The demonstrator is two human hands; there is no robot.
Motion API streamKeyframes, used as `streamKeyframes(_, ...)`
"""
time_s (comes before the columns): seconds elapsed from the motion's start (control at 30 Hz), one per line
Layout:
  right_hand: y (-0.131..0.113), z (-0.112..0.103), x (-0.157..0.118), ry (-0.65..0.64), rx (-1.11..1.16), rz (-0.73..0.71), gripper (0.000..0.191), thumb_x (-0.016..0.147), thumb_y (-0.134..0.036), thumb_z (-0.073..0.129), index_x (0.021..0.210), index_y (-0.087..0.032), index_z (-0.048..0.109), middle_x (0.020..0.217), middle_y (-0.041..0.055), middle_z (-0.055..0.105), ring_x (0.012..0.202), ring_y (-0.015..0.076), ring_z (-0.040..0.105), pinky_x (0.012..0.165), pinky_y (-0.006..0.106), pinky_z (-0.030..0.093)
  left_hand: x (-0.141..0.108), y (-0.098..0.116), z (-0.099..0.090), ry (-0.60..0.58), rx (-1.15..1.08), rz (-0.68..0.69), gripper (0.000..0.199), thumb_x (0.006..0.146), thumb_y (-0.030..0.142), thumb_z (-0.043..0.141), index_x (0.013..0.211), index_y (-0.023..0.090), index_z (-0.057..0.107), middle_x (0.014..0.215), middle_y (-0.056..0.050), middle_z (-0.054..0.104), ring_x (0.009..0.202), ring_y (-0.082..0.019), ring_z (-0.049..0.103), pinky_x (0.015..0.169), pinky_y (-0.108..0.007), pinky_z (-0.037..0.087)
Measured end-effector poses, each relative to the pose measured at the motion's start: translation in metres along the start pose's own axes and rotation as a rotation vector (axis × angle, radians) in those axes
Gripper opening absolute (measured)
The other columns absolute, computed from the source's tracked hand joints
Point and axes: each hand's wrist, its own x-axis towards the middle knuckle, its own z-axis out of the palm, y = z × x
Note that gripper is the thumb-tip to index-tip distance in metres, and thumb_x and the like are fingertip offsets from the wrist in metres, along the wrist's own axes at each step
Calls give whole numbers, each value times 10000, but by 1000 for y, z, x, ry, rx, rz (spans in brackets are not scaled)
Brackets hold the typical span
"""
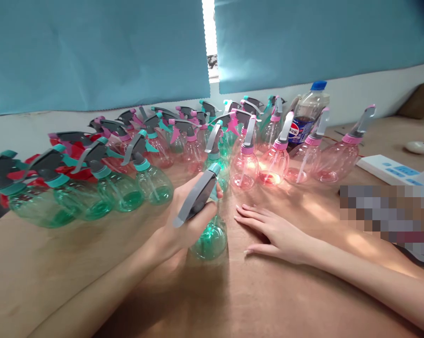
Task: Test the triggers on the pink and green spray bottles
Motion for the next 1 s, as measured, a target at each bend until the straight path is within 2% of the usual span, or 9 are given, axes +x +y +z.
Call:
streamKeyframes(0.13,0,-2,1,-22,-3,5,784,854,-647,550,1460,-167,416,1528,132,364,1427,309,305,1147,548,293,0,-1,-1,-13,-4,-2,110,782,174,489,855,222,557,806,4,581,681,-147,533,622,-270,442)
streamKeyframes(0.27,2,-1,1,-46,-13,6,801,855,-663,533,1464,-157,406,1534,127,349,1430,312,297,1146,550,294,0,-6,-1,-32,-15,15,138,791,170,502,903,218,565,714,22,545,581,-132,510,586,-274,446)
streamKeyframes(0.4,4,0,1,-38,-22,3,780,863,-652,531,1461,-165,413,1535,116,350,1429,310,302,1148,552,292,-2,-11,1,-64,-79,43,262,826,168,504,1066,241,580,605,56,483,539,-139,518,604,-288,457)
streamKeyframes(0.57,5,0,0,-32,-21,-3,760,868,-635,540,1448,-156,434,1528,126,364,1423,322,310,1140,559,305,-3,-9,1,-76,-106,32,366,840,184,507,1196,261,552,603,58,468,494,-132,464,531,-275,407)
streamKeyframes(0.77,6,0,0,-13,-24,-6,722,886,-603,539,1448,-161,435,1524,126,373,1420,325,316,1132,560,318,-1,-12,3,-32,-133,51,201,813,162,539,1000,233,562,669,39,462,531,-119,406,497,-261,348)
streamKeyframes(0.87,6,-1,0,-21,-28,-8,717,891,-600,533,1446,-157,437,1525,130,368,1420,326,315,1130,556,323,0,-12,4,-35,-144,53,125,817,174,543,931,226,541,655,45,434,524,-114,375,527,-268,378)
streamKeyframes(1.0,5,-1,1,-27,-31,-8,717,898,-599,522,1455,-160,423,1532,128,355,1424,320,308,1133,553,319,1,-11,5,-24,-163,68,139,816,176,541,944,228,537,665,50,409,540,-114,363,606,-286,430)
